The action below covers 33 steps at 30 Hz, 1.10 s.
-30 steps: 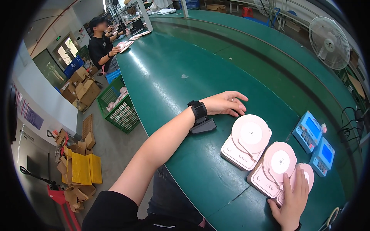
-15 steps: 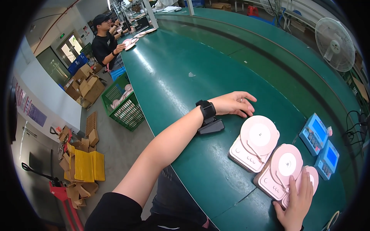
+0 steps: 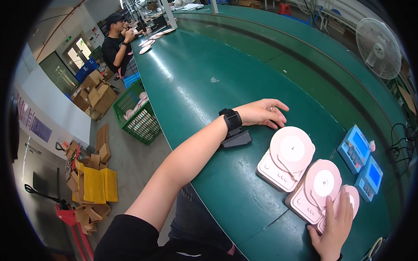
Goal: The person picks up a pink record player, presses its buttons, and moves the tonearm before placing it next to others, then stacks and unstacks them.
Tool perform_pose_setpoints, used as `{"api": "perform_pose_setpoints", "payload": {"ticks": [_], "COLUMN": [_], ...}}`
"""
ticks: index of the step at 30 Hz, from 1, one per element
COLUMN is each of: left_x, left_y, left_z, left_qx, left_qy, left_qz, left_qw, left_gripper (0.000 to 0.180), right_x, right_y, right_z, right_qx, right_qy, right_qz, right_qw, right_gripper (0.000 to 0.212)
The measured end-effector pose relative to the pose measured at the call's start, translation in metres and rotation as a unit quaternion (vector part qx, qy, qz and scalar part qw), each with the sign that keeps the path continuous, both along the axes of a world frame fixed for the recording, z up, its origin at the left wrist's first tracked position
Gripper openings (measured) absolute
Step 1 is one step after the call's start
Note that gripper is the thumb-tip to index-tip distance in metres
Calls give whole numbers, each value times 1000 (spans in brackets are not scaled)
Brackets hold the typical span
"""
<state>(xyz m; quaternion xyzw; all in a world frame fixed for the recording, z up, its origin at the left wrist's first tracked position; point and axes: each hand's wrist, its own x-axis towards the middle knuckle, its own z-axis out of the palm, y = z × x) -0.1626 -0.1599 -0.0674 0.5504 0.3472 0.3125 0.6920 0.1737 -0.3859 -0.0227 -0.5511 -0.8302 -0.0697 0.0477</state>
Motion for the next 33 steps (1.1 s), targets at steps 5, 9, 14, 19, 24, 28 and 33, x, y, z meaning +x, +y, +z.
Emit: {"api": "perform_pose_setpoints", "payload": {"ticks": [5,9,14,19,24,28,33], "left_x": [1,2,-1,-3,9,-9,0], "left_y": [0,2,1,-4,2,-2,4], "left_z": [1,0,0,0,-2,-2,3], "left_qx": [3,3,2,0,8,44,31], "left_qy": [1,-5,-8,-9,0,56,36], "left_qz": [-2,-2,-2,-4,-14,11,-20], "left_qw": [1000,1000,1000,1000,1000,997,999], "left_gripper": [48,48,47,47,42,46,49], "right_x": [3,2,0,-2,3,1,9], "right_y": [1,3,3,-1,-2,13,10], "right_z": [0,1,2,3,7,5,8], "right_qx": [-3,-3,-11,-8,-1,-12,-16], "right_qy": [3,22,26,30,30,63,63], "right_qz": [0,6,4,2,2,43,7], "right_qw": [1000,1000,1000,999,1000,997,998], "right_gripper": [81,85,87,84,84,79,75]}}
